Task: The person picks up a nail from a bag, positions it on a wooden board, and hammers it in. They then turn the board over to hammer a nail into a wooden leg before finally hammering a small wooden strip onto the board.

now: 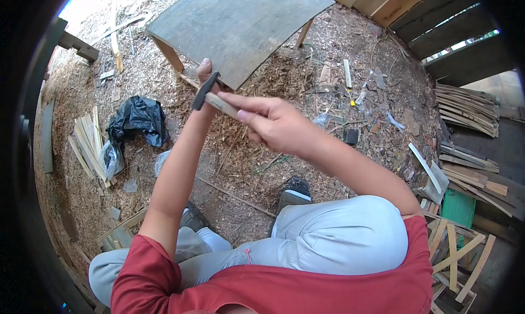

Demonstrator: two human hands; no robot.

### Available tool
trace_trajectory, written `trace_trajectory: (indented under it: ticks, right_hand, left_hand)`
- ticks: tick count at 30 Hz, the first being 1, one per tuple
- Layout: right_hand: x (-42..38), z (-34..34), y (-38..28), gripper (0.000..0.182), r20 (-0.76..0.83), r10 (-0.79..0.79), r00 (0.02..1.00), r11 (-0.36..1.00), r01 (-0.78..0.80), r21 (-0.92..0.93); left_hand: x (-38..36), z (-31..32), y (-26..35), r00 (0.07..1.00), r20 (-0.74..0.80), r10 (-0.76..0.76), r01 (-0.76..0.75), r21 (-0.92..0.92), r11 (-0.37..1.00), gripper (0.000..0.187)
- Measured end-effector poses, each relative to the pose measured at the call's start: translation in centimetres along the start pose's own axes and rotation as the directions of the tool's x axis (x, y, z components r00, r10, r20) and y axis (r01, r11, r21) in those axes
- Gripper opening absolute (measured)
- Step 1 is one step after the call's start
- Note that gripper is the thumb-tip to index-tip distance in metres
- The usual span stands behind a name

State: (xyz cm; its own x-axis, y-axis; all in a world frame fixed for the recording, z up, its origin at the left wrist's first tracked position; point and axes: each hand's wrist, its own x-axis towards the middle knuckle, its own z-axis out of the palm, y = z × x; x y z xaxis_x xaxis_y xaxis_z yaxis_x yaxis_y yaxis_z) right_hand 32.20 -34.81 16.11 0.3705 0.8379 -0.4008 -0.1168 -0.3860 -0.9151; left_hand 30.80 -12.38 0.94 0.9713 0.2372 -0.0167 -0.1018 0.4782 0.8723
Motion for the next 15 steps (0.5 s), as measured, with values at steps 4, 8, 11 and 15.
trace_trajectory:
  ticks: [4,8,11,15]
  right_hand:
    - [-0.6,-1.5,-2.7,0.051,-0.23,-0.008,0.973,0.956,0.076,0.285]
    - [-0.4,-1.6,-1.7,0.051,-0.307,0.052,0.95,0.976,0.018,0.219]
    - [-0.6,-1.3,-0.6,0.052,-0.14,0.027,0.99,0.965,0.011,0.263]
    - [0.1,-1.2,-0.5,0.052,-0.462,-0.02,0.886,0.929,0.187,0.319]
  left_hand:
    - [-1.0,2.9,1.3,0.976,-0.068,0.206,-0.156,0.443,0.883,0.087]
    - [-1.0,2.8,1.9,0.992,-0.004,0.128,-0.127,0.032,0.991,0.093]
    - [-0.9,3.8,2.1,0.993,0.03,0.112,-0.113,0.022,0.993,0.095]
    - [-1.0,3.7,2.0,0.989,-0.093,0.118,-0.108,0.109,0.988,0.096]
